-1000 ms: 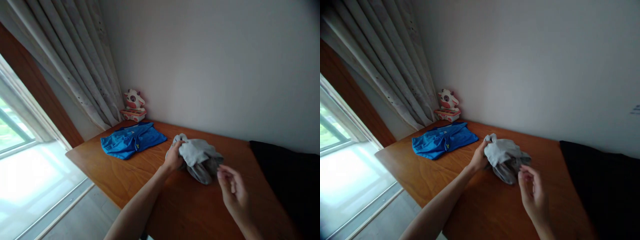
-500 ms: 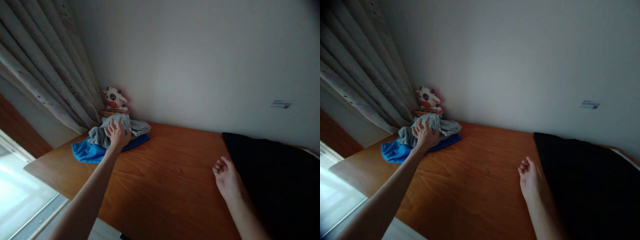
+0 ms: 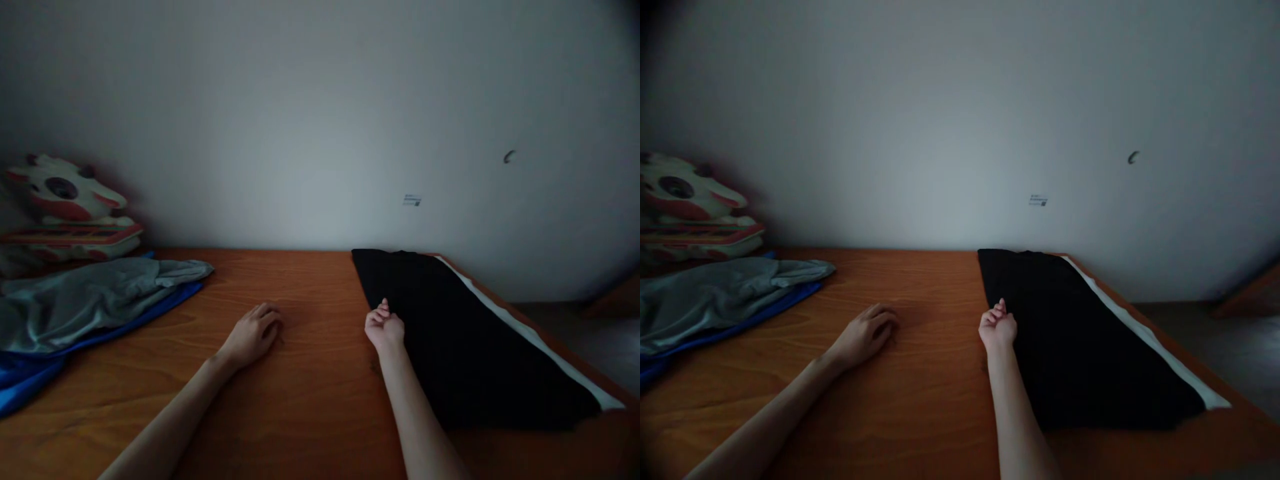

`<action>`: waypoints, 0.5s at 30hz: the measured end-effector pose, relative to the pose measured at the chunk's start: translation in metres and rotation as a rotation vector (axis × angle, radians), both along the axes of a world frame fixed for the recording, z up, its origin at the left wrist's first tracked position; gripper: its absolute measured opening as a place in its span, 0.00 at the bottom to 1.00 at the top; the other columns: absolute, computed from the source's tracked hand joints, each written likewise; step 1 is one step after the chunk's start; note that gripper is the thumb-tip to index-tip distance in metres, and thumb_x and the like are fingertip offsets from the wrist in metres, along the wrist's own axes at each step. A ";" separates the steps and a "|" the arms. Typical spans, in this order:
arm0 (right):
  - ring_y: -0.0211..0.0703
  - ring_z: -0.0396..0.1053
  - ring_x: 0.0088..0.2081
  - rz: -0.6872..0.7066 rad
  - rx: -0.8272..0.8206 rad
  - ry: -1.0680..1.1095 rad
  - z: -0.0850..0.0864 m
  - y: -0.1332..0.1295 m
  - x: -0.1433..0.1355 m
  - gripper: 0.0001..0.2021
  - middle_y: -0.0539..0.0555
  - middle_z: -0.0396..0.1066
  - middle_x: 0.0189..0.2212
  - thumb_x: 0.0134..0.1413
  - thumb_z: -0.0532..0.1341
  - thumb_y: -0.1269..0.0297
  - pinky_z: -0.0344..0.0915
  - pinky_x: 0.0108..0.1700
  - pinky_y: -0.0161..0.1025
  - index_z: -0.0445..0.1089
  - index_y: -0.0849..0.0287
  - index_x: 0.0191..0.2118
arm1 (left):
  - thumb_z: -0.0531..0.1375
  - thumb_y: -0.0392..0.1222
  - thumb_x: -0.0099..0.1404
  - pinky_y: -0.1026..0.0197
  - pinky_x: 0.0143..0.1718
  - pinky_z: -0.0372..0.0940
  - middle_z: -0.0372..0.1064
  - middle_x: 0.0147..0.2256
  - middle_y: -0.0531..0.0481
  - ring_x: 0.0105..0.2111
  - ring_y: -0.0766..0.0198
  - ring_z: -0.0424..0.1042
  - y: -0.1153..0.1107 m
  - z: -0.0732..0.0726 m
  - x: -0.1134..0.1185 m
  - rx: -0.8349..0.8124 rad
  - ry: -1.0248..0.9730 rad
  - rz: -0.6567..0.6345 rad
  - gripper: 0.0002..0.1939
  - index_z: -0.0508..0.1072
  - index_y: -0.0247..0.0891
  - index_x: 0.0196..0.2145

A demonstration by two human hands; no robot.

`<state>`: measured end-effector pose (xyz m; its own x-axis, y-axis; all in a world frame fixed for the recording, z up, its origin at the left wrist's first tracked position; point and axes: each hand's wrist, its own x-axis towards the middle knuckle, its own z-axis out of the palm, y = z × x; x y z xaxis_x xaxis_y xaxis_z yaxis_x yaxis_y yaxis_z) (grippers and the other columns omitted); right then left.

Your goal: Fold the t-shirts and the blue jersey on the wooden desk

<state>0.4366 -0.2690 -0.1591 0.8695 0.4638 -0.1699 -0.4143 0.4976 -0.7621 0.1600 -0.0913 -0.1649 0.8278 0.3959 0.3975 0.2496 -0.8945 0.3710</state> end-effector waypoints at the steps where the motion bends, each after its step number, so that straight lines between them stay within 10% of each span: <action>1: 0.30 0.47 0.12 -0.015 -0.006 0.003 -0.002 0.003 0.000 0.19 0.40 0.50 0.15 0.69 0.44 0.59 0.47 0.18 0.28 0.60 0.55 0.26 | 0.52 0.39 0.68 0.52 0.50 0.70 0.76 0.44 0.44 0.45 0.55 0.75 -0.001 0.001 -0.001 -0.006 -0.004 0.001 0.13 0.78 0.42 0.38; 15: 0.31 0.50 0.15 -0.057 -0.172 -0.175 0.002 0.022 -0.018 0.17 0.41 0.55 0.16 0.66 0.45 0.50 0.47 0.18 0.30 0.60 0.53 0.31 | 0.53 0.41 0.69 0.53 0.46 0.71 0.77 0.41 0.45 0.41 0.55 0.76 0.005 -0.003 -0.007 -0.028 -0.033 -0.018 0.12 0.77 0.43 0.39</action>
